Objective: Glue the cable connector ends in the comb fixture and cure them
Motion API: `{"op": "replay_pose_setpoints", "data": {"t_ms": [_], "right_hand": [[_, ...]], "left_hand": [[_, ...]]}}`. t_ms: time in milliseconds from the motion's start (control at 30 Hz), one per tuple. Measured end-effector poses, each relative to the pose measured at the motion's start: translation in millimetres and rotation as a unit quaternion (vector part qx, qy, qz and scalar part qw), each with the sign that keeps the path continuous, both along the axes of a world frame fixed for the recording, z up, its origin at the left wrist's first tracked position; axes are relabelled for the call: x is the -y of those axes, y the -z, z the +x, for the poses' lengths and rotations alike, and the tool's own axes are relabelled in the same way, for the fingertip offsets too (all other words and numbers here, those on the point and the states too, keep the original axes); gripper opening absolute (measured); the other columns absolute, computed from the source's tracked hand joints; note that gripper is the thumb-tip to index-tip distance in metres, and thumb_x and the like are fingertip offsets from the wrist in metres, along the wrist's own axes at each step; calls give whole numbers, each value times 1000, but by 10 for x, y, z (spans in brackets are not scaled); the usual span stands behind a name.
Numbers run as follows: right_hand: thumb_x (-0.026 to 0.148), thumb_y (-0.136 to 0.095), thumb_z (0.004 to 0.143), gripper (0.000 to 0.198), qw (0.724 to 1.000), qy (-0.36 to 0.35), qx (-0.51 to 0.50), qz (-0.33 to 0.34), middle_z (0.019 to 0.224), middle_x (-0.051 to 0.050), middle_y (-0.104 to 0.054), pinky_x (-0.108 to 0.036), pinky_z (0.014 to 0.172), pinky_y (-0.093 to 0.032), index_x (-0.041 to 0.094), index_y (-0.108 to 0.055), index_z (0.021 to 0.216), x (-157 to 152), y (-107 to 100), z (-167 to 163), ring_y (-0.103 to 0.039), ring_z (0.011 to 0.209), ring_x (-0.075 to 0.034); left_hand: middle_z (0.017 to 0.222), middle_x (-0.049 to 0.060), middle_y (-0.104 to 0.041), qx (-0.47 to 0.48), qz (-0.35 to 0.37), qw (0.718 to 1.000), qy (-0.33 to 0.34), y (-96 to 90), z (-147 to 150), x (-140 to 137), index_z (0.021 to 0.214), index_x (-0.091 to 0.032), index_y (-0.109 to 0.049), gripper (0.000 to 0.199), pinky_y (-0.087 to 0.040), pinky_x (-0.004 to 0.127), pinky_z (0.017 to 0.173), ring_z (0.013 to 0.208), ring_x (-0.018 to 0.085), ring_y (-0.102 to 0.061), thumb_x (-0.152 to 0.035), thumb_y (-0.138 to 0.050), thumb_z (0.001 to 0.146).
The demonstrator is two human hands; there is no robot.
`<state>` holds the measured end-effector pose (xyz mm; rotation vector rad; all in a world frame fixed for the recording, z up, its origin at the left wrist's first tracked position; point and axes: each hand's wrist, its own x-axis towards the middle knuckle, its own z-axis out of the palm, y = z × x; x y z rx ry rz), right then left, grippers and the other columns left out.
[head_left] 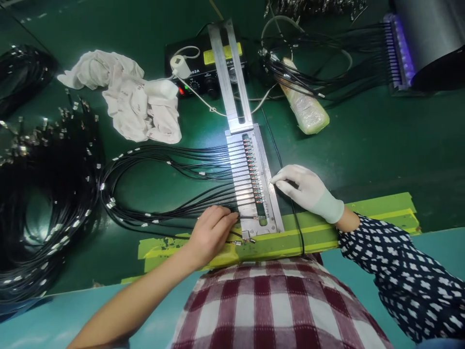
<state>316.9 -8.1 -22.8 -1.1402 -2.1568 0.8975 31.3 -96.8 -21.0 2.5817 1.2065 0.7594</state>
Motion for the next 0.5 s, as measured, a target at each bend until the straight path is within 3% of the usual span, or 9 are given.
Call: {"op": "replay_pose_setpoints", "data": {"t_ms": [267,433,500], "right_hand": [[27,-51,98,19,1000,-1,-3,-8,97,-4,-71,-40,86,-47,23,-70,98,-5,-8,-7,-63,92,-23],[27,-52,98,19,1000,-1,-3,-7,97,-4,-71,-40,87,-47,23,-70,98,-6,-17,-2,-63,92,-23],[26,-52,98,18,1000,-3,-4,-5,96,-4,-71,-40,87,-47,22,-70,98,-8,-22,1,-63,91,-23]], "left_hand": [[89,8,-62,-29,2,999,-15,30,94,-58,110,-16,-59,19,-50,29,70,79,16,-55,-9,-55,92],[94,9,-62,-20,-45,999,21,26,61,-68,125,-17,-55,33,-51,29,74,84,17,-56,-7,-51,93],[93,8,-62,-43,-28,998,38,11,48,-89,125,-16,-56,34,-50,29,72,83,17,-56,-6,-48,93]]}}
